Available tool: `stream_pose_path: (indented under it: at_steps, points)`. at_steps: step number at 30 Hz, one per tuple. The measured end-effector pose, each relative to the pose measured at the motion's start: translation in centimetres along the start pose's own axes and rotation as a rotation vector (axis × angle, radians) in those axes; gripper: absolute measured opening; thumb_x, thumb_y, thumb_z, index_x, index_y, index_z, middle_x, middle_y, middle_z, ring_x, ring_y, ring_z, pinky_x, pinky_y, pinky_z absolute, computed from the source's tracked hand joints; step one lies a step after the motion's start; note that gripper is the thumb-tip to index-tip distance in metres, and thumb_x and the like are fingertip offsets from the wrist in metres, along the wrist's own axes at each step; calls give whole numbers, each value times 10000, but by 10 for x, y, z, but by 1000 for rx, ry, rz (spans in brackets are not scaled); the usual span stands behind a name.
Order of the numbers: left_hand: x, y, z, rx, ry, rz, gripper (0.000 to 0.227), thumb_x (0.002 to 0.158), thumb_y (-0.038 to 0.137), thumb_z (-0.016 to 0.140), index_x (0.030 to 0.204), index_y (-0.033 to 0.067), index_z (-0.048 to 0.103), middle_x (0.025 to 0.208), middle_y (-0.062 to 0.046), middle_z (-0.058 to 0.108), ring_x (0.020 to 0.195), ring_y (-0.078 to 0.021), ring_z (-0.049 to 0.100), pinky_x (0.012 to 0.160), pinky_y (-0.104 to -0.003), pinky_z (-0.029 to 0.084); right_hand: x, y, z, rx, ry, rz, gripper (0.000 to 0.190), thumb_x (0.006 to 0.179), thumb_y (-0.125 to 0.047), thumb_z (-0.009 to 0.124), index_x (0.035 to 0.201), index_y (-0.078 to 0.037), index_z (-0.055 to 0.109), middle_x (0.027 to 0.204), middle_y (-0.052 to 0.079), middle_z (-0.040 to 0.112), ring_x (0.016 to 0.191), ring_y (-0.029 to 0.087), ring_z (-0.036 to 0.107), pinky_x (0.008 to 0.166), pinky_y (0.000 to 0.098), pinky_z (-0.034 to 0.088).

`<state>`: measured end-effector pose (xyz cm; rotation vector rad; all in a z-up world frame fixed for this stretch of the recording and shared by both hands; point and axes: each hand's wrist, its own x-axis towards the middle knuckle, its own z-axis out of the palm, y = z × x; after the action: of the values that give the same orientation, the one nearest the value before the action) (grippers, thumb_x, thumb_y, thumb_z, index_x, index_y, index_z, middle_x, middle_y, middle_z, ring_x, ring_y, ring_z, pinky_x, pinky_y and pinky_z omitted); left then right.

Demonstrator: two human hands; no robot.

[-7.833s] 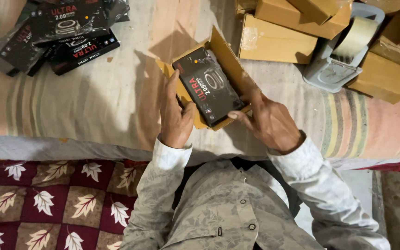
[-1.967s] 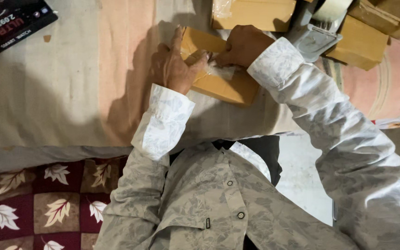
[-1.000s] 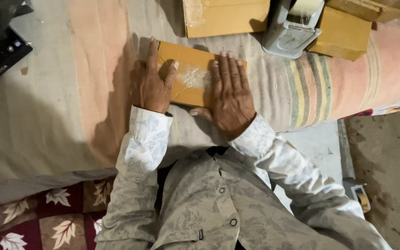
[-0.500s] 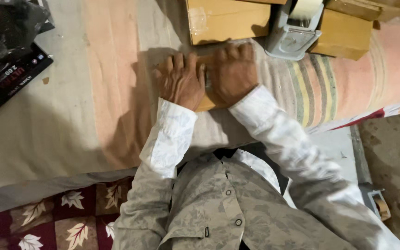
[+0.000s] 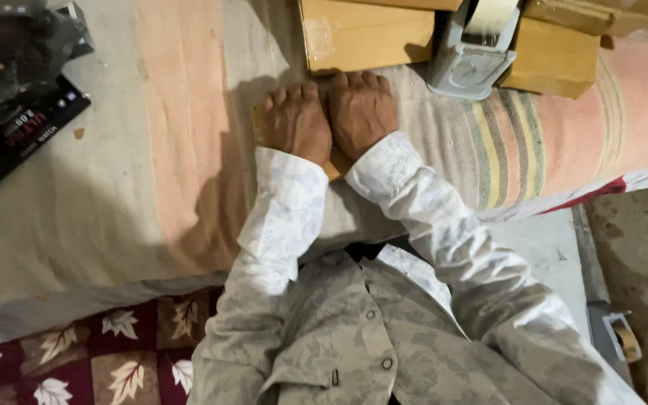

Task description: The person places small product boxes into larger cardboard shipping boxes, folds the flaps, and seals them with packing tape using a handheld dispenser. The process is repeated for multiple items, and the sealed boxes are stacked nearby.

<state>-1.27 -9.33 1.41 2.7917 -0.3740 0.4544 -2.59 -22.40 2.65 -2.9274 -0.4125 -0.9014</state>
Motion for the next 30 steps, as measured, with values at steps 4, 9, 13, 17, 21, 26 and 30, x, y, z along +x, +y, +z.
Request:
stream_pose_path:
  at_steps: [4,9,13,17,21,26,30]
  points:
    - [2,-12,4,-64,14,24,239,986,225,517,1048,75,692,1045,-134,723,1048,-319,624,951,-481,408,4,-5,6,104,-111,32,255,927,-208,593,1042,9,659,956,203,700,896,377,642,797,465,455]
    - [-3,-13,-1,-51,55,41,286,1049,288,512,982,71,686,997,-149,712,1001,-336,619,919,-497,401,-1,-5,-6,105,-100,40,247,943,-249,622,986,-7,643,910,187,690,860,365,634,783,460,453]
    - [-6,-11,-5,-66,-1,45,261,1047,273,525,953,77,670,967,-139,703,965,-334,613,915,-501,401,0,-8,-15,127,-125,1,244,974,-264,624,956,-21,632,914,187,680,862,360,632,807,458,457]
    - [-6,-19,-8,-131,32,133,134,958,195,582,966,79,649,973,-128,700,969,-332,617,881,-501,400,3,-10,-19,150,-171,-44,228,1000,-223,597,1031,-3,649,968,193,694,893,355,650,831,462,472]
    - [-1,-25,-2,-166,-11,153,152,883,162,612,990,60,645,987,-139,706,971,-343,630,853,-504,406,5,-3,-16,310,-141,-133,262,1002,-156,572,1174,26,648,1020,203,707,925,355,664,867,447,486]
    - [1,-28,6,-200,-54,109,138,969,128,569,1038,44,654,1026,-154,712,972,-339,650,906,-492,429,10,1,-5,324,-192,-96,231,996,-146,567,1143,13,649,972,196,719,882,355,683,857,438,506]
    - [1,-28,6,-169,-45,106,165,951,141,564,1030,35,663,1005,-162,717,954,-350,651,877,-494,429,11,-2,-1,273,-186,-88,208,989,-155,569,1101,3,645,966,197,719,890,356,688,851,440,511]
